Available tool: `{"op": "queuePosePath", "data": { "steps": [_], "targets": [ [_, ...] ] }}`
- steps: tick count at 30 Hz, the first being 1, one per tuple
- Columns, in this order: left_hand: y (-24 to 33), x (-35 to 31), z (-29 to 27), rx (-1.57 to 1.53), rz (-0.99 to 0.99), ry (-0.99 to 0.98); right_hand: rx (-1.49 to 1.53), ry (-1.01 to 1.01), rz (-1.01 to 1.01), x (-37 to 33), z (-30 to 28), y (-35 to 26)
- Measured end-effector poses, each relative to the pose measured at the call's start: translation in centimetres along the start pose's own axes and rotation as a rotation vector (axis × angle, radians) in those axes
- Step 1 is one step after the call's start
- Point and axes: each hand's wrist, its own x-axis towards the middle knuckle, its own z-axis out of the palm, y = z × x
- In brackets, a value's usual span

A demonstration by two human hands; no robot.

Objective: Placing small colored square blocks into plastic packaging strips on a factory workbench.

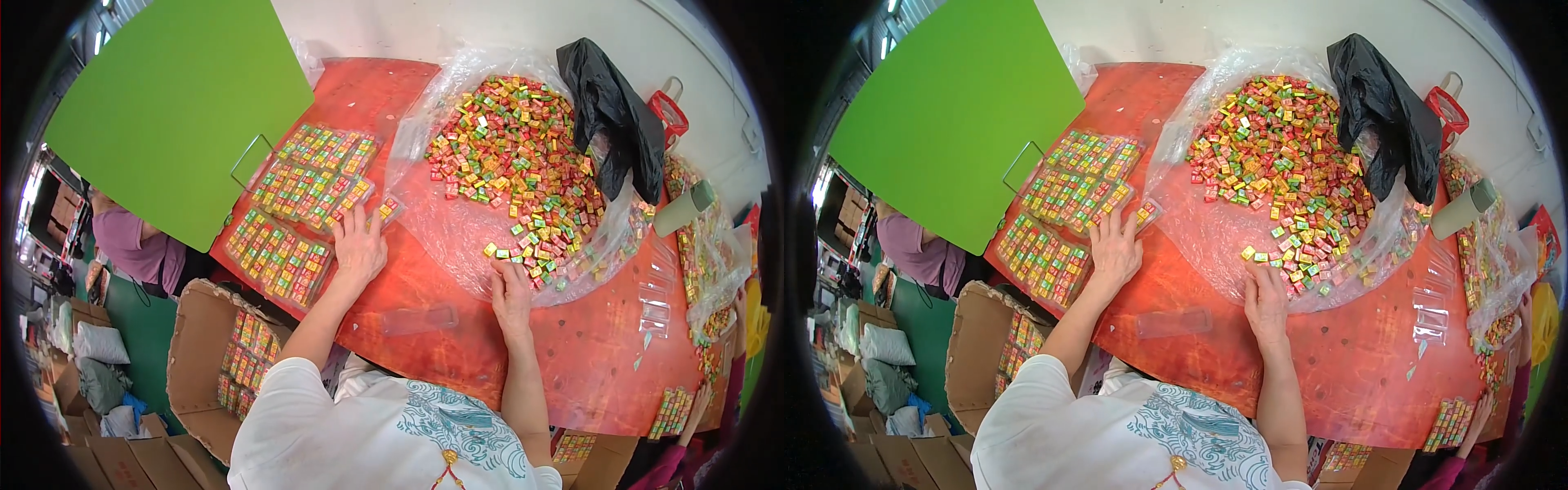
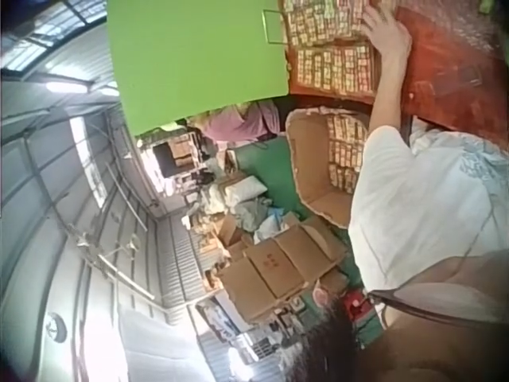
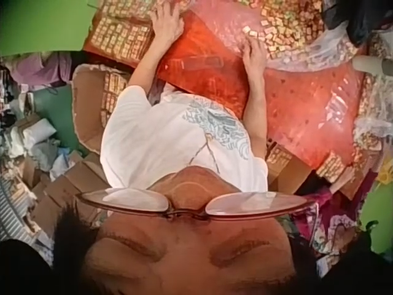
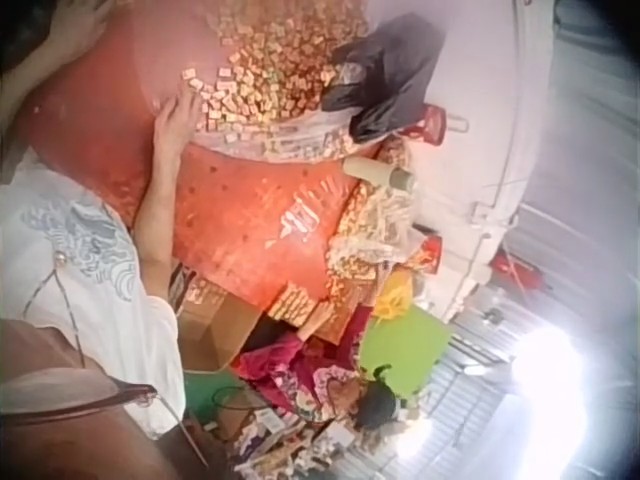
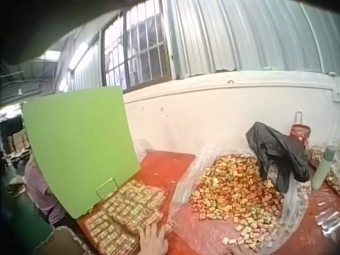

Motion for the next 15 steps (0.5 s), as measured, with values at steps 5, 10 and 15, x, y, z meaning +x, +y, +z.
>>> {"op": "queuePosePath", "data": {
  "steps": [5,10,15],
  "targets": [
    [-0.4,2.2,0.8,0.075,0.169,-0.064,0.012,-0.034,0.010,0.1,0.0,-0.1],
    [-2.1,3.2,4.3,0.077,0.110,-0.027,-0.001,-0.062,0.021,0.2,-0.1,0.0],
    [-1.8,3.7,4.7,0.070,0.038,-0.055,-0.068,-0.061,-0.025,0.0,0.0,0.2]
  ]
}}
